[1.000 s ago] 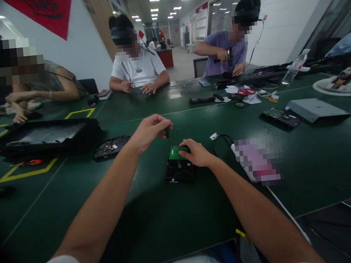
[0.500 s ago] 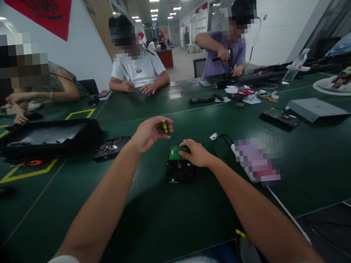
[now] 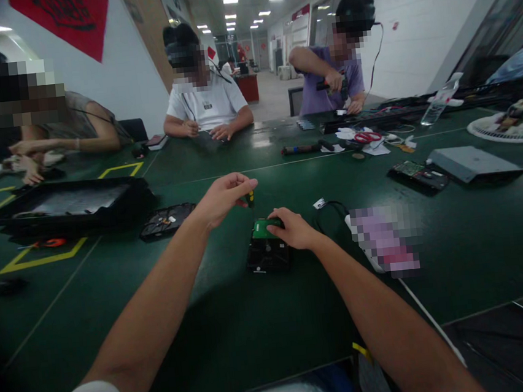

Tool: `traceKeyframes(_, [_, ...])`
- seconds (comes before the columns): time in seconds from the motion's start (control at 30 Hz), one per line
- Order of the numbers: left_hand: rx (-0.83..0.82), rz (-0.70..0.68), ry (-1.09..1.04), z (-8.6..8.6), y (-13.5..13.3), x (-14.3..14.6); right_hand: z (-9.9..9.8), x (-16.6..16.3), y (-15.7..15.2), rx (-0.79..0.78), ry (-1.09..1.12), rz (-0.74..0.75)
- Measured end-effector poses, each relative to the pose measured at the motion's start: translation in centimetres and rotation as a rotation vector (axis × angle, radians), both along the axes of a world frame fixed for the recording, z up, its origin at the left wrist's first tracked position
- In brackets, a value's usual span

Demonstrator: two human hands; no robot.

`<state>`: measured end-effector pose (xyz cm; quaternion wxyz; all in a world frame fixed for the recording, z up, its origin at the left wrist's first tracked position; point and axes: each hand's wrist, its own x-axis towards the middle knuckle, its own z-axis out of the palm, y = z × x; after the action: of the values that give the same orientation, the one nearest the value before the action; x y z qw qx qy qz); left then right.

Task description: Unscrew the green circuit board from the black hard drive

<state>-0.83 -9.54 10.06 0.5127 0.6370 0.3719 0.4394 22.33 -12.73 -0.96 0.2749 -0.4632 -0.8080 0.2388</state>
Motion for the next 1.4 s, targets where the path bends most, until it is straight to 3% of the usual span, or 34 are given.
traceKeyframes(0.27, [-0.086, -0.143, -0.114, 0.04, 0.07, -0.10, 0.07, 0.03, 0.03, -0.002, 0.006, 0.002])
traceKeyframes(0.53, [0.016, -0.004, -0.036, -0.21, 0.00, 0.05, 0.09, 0.01, -0.04, -0.010, 0.004, 0.004])
traceKeyframes(0.8, [0.037, -0.091, -0.077, 0.14, -0.25, 0.50, -0.04, 0.12, 0.13, -0.007, 0.005, 0.007])
traceKeyframes(1.0, [-0.081, -0.114, -0.199, -0.20, 0.36, -0.03, -0.18, 0.01, 0.05, 0.000, 0.020, -0.008])
traceKeyframes(1.4, [0.040, 0.026, -0.040, -0.32, 0.35, -0.04, 0.03, 0.23, -0.04, -0.018, -0.003, 0.000])
